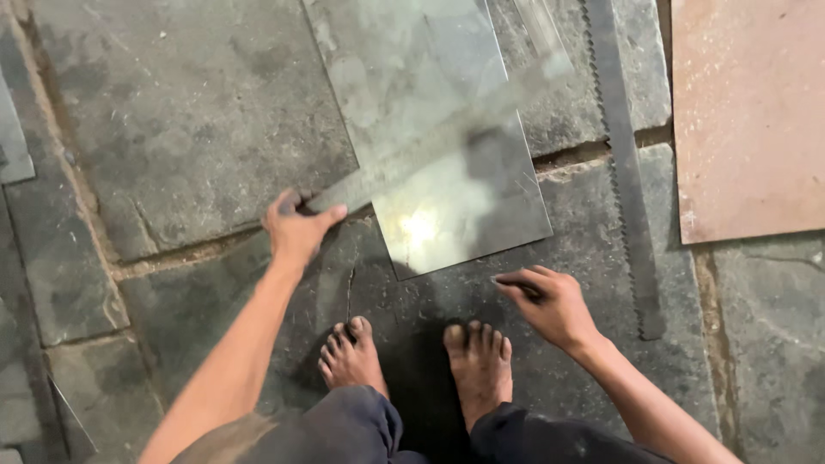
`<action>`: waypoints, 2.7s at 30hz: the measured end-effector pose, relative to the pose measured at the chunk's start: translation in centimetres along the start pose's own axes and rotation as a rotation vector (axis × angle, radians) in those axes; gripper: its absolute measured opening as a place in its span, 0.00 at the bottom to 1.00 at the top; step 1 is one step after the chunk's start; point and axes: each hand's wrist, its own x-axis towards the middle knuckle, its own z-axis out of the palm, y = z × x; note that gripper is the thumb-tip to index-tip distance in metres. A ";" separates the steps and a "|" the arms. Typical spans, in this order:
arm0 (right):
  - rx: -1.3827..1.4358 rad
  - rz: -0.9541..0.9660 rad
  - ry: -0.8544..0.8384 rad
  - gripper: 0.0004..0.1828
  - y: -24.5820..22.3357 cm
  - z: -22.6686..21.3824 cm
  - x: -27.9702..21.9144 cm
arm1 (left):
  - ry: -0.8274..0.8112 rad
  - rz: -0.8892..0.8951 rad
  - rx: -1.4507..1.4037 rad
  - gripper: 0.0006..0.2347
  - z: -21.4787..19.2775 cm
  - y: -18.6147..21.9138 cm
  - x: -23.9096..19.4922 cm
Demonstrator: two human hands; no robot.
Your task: The person uses an L-square and a white marking tool to draw lines on metal sheets while standing on a fabrication floor.
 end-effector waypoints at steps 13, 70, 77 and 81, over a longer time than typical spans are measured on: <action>0.237 0.218 0.360 0.10 9.0 0.8 -9.9 | 0.088 0.405 0.257 0.23 -2.5 3.4 10.6; -0.559 -0.086 0.096 0.11 -5.9 -8.3 33.5 | -0.043 0.599 0.199 0.22 -3.3 4.7 20.7; -0.201 -0.023 -0.297 0.11 -7.0 -9.8 32.1 | 0.005 0.636 0.208 0.22 -3.8 5.2 20.6; -0.142 -0.309 0.419 0.09 -4.3 -4.9 31.2 | -0.007 0.615 0.186 0.21 -3.2 4.7 20.1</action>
